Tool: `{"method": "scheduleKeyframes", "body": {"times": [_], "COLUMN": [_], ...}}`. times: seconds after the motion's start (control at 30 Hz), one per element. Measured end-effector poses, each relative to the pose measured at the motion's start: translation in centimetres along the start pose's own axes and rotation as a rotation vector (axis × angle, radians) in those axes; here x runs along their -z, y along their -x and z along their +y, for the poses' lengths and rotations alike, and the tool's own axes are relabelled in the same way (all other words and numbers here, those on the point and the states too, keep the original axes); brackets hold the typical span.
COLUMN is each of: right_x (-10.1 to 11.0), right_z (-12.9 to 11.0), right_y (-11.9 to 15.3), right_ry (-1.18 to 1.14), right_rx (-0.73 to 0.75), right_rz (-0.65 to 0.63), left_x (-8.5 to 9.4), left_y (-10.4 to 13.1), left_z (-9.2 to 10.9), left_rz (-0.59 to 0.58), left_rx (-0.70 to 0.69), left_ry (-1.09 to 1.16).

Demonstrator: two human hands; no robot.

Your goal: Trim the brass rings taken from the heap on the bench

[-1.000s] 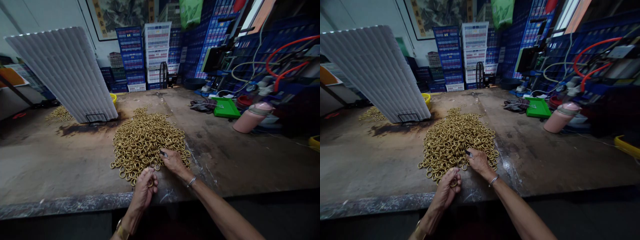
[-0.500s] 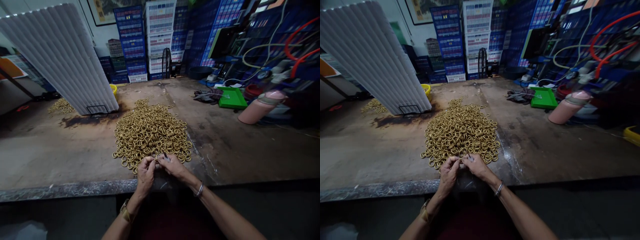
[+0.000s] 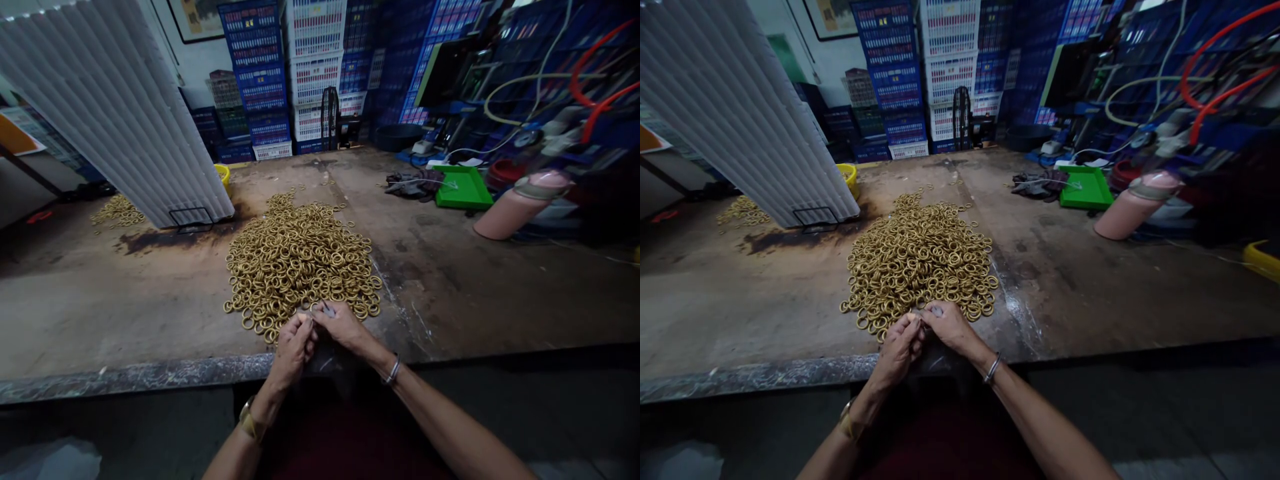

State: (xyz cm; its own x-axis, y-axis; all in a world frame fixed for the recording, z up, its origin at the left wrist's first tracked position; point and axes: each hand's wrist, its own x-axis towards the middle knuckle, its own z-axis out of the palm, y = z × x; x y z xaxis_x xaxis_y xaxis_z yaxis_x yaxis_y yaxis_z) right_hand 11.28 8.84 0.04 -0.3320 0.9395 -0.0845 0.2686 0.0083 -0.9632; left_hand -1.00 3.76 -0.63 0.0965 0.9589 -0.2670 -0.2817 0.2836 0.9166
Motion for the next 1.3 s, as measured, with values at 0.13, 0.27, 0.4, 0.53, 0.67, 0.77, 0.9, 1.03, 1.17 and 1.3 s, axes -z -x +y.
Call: {"method": "scheduleKeyframes", "body": {"times": [0.13, 0.27, 0.4, 0.53, 0.67, 0.77, 0.9, 1.03, 1.17, 1.3], "right_x": [0.1, 0.4, 0.3, 0.2, -0.1, -0.3, 0.1, 1.1, 1.6, 1.4], "right_z": [0.5, 0.8, 0.7, 0.7, 0.5, 0.3, 0.5, 0.2, -0.8, -1.0], "right_y": [0.0, 0.8, 1.7, 1.7, 1.5, 1.4, 0.9, -0.4, -2.2, -3.9], "right_ry": [0.08, 0.396, 0.601, 0.705, 0.754, 0.799, 0.923, 0.968, 0.981, 1.085], "right_rx": [0.012, 0.162, 0.264, 0.25, 0.215, 0.188, 0.067, 0.058, 0.116, 0.051], "right_rz": [0.064, 0.096, -0.011, -0.019, -0.054, -0.063, -0.014, 0.099, 0.229, 0.251], "left_x": [0.0, 0.0, -0.2, -0.3, 0.0, 0.3, 0.1, 0.0, 0.5, 0.9], "left_y": [0.0, 0.0, 0.0, 0.0, -0.1, 0.2, 2.0, 2.9, 2.1, 1.7], "left_z": [0.0, 0.1, 0.2, 0.2, -0.2, -0.2, 0.7, 1.5, 1.3, 0.9], "left_rz": [0.008, 0.053, 0.074, 0.092, 0.12, 0.128, 0.096, 0.038, 0.048, 0.052], "left_rx": [-0.012, -0.034, -0.077, -0.144, -0.144, -0.091, -0.019, 0.067, 0.066, 0.051], "left_ry": [0.02, -0.041, -0.082, -0.087, -0.111, -0.098, -0.022, 0.224, 0.359, 0.402]}}
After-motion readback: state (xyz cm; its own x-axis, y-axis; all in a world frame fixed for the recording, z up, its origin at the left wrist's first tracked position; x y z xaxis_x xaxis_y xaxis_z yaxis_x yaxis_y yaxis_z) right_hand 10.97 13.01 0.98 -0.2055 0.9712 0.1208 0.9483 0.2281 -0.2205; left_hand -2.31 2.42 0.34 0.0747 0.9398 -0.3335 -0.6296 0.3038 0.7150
